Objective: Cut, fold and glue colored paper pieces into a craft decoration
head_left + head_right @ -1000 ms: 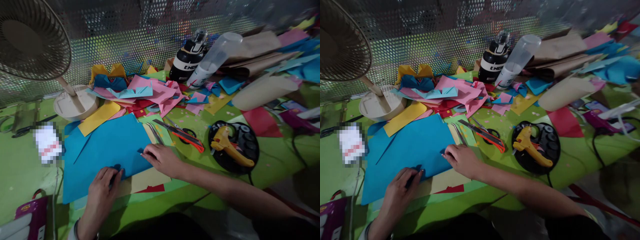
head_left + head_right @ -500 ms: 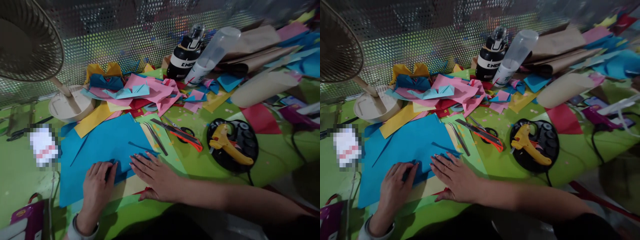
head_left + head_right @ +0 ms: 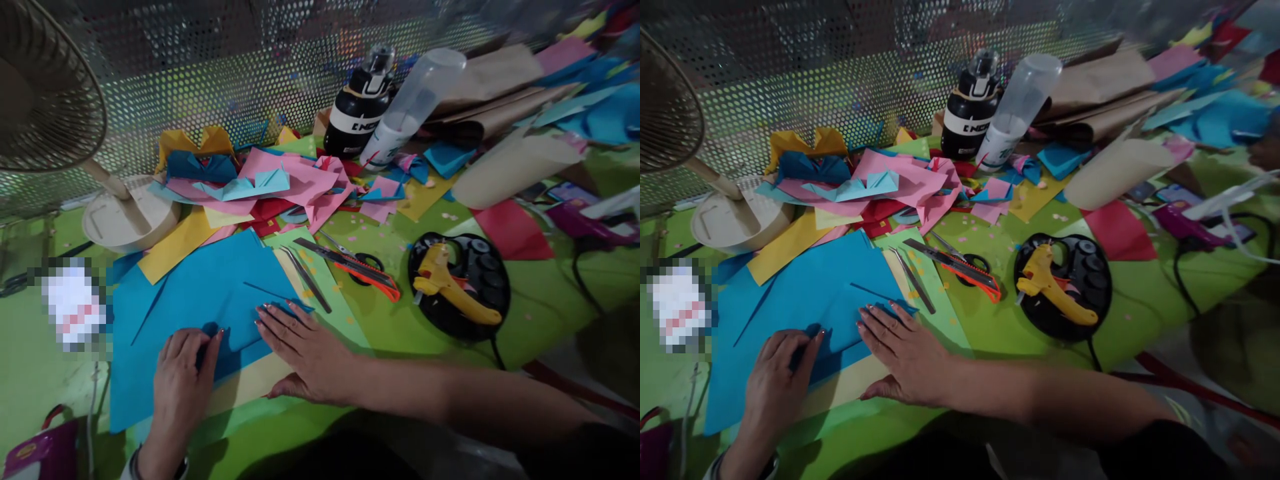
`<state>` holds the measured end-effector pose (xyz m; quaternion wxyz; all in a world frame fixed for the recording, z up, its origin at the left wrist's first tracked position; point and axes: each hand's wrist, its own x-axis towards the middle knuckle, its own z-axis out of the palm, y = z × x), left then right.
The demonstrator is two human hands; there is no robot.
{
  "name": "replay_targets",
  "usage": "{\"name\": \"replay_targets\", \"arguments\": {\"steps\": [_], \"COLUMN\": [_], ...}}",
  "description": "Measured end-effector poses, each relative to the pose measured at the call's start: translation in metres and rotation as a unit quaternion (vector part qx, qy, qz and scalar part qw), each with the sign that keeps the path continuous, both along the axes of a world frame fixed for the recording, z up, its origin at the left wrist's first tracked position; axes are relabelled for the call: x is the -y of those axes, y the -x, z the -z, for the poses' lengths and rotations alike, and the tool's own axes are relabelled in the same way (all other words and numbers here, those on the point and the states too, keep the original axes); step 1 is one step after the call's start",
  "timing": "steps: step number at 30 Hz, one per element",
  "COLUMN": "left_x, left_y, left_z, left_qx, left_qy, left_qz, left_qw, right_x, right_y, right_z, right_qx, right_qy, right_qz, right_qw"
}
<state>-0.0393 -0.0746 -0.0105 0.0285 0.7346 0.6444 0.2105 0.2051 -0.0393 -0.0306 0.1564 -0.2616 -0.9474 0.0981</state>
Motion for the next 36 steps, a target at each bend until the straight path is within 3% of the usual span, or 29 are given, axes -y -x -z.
{"name": "replay_targets", "arguments": {"steps": [36], "left_x": [-0.0053], "left_y": [0.0018], "left_z": [0.0032], "left_qx": [-0.014], "left_qy": [-0.012], "left_qz": [-0.008], "left_qw": [1.0], "right_x": [-0.0028], "right_y": [0.0026], "right_z": [0.0074], "right_qx": [-0.021], "right_qy": [0.008], "right_qz": [0.015], "right_qw": [1.0]}}
